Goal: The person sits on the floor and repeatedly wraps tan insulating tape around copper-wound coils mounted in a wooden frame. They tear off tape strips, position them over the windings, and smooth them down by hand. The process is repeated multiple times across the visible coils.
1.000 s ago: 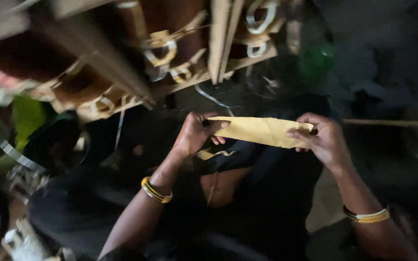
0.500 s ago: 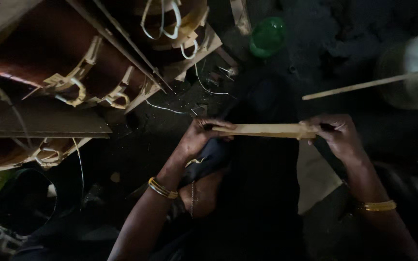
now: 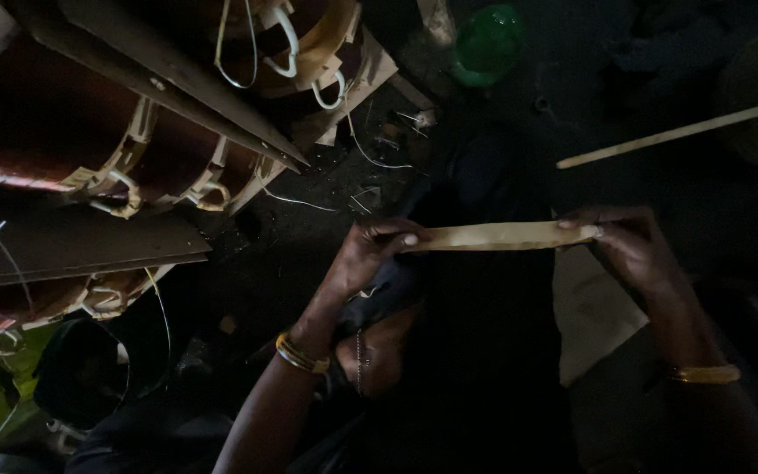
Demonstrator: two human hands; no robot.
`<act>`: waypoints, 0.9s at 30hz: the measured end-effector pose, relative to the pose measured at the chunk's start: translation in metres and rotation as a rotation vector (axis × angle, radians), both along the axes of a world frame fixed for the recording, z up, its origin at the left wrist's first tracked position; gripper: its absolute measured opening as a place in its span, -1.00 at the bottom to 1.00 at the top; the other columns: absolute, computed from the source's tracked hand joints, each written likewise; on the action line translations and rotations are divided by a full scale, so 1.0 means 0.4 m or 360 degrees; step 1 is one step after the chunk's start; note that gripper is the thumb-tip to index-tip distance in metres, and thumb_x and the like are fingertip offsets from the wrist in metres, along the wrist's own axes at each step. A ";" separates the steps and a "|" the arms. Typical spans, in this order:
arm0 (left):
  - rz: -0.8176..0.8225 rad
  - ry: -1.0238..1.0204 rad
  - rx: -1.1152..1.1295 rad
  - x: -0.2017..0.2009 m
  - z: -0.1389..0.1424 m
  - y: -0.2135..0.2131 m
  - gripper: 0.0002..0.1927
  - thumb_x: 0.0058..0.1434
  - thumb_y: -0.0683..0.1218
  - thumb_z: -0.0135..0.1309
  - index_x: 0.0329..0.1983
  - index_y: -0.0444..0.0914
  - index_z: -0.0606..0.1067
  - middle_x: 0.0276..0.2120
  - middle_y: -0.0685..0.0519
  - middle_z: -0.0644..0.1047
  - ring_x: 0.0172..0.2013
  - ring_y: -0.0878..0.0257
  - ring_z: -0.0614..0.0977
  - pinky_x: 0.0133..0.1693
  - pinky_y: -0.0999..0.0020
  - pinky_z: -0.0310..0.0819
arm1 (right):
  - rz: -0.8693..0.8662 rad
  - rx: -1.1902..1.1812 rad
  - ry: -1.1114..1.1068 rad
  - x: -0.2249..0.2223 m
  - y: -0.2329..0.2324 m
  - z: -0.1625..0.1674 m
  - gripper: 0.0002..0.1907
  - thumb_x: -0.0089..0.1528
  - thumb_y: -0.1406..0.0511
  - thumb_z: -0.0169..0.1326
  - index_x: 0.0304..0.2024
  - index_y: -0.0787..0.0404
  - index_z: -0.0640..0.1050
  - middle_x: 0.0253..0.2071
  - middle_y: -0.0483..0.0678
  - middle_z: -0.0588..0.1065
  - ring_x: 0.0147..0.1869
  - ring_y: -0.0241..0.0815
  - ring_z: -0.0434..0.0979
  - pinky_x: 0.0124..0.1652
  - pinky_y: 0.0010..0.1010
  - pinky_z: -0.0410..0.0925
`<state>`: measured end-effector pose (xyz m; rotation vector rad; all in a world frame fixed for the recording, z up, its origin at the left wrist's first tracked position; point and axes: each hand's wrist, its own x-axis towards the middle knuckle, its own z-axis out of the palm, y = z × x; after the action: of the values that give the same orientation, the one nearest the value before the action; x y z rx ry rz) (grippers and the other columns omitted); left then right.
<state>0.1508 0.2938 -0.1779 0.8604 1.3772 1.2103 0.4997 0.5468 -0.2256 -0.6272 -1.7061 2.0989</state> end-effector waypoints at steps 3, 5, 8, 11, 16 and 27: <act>0.0016 -0.0019 0.0244 0.013 -0.005 0.005 -0.78 0.23 -0.26 0.18 -0.07 -0.22 0.66 -0.07 0.01 0.68 -0.05 0.21 0.72 0.01 0.30 0.68 | -0.0094 -0.0013 -0.0082 -0.013 -0.024 0.051 -0.77 0.33 0.33 0.09 -0.04 0.31 0.66 -0.03 0.11 0.64 0.10 -0.07 0.66 0.09 -0.22 0.50; 0.0015 0.0155 0.0291 0.018 -0.010 0.003 -0.80 0.22 -0.29 0.21 -0.12 -0.20 0.68 -0.11 0.02 0.69 -0.08 0.22 0.74 -0.01 0.32 0.65 | -0.0200 0.0255 -0.0552 -0.021 -0.043 0.083 -0.83 0.28 0.42 0.20 -0.09 0.36 0.65 -0.12 0.18 0.64 -0.08 -0.07 0.68 -0.11 -0.25 0.53; -0.0015 0.0302 0.0135 0.020 -0.016 0.001 -0.81 0.19 -0.25 0.23 -0.17 -0.16 0.69 -0.16 0.04 0.71 -0.12 0.25 0.76 -0.06 0.34 0.64 | -0.0230 0.0467 -0.0551 -0.038 -0.060 0.109 -0.80 0.22 0.43 0.22 -0.10 0.35 0.61 -0.13 0.09 0.62 -0.07 -0.20 0.67 -0.10 -0.38 0.56; -0.0118 0.0514 -0.0222 0.037 -0.017 0.014 -0.84 0.20 -0.18 0.24 -0.15 -0.13 0.68 -0.14 0.07 0.70 -0.16 0.28 0.74 -0.11 0.38 0.65 | -0.0413 0.0165 -0.0622 -0.069 -0.058 0.093 -0.70 0.23 0.36 0.17 0.02 0.27 0.58 -0.19 0.04 0.62 -0.19 -0.19 0.69 -0.23 -0.32 0.56; -0.0019 0.0294 -0.0301 0.110 -0.015 0.063 -0.82 0.18 -0.17 0.25 -0.14 -0.16 0.68 -0.21 0.04 0.72 -0.25 0.27 0.78 -0.16 0.41 0.70 | -0.0517 0.0115 -0.1235 -0.115 -0.051 0.051 -0.75 0.30 0.39 0.20 -0.01 0.43 0.63 -0.19 0.17 0.61 -0.20 -0.06 0.57 -0.22 -0.28 0.42; 0.0553 -0.0417 -0.0008 0.042 -0.004 -0.222 -0.79 0.26 -0.22 0.14 -0.06 -0.32 0.65 -0.16 -0.07 0.71 -0.22 0.20 0.73 -0.09 0.27 0.65 | -0.0286 0.0932 -0.0825 -0.191 -0.054 0.263 -0.90 0.27 0.38 0.16 -0.20 0.29 0.64 -0.27 0.04 0.65 -0.24 -0.18 0.69 -0.25 -0.33 0.52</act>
<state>0.1677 0.2049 -0.1793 0.4468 1.3459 1.5239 0.4233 0.5254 -0.1204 -1.1338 -2.2912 1.2696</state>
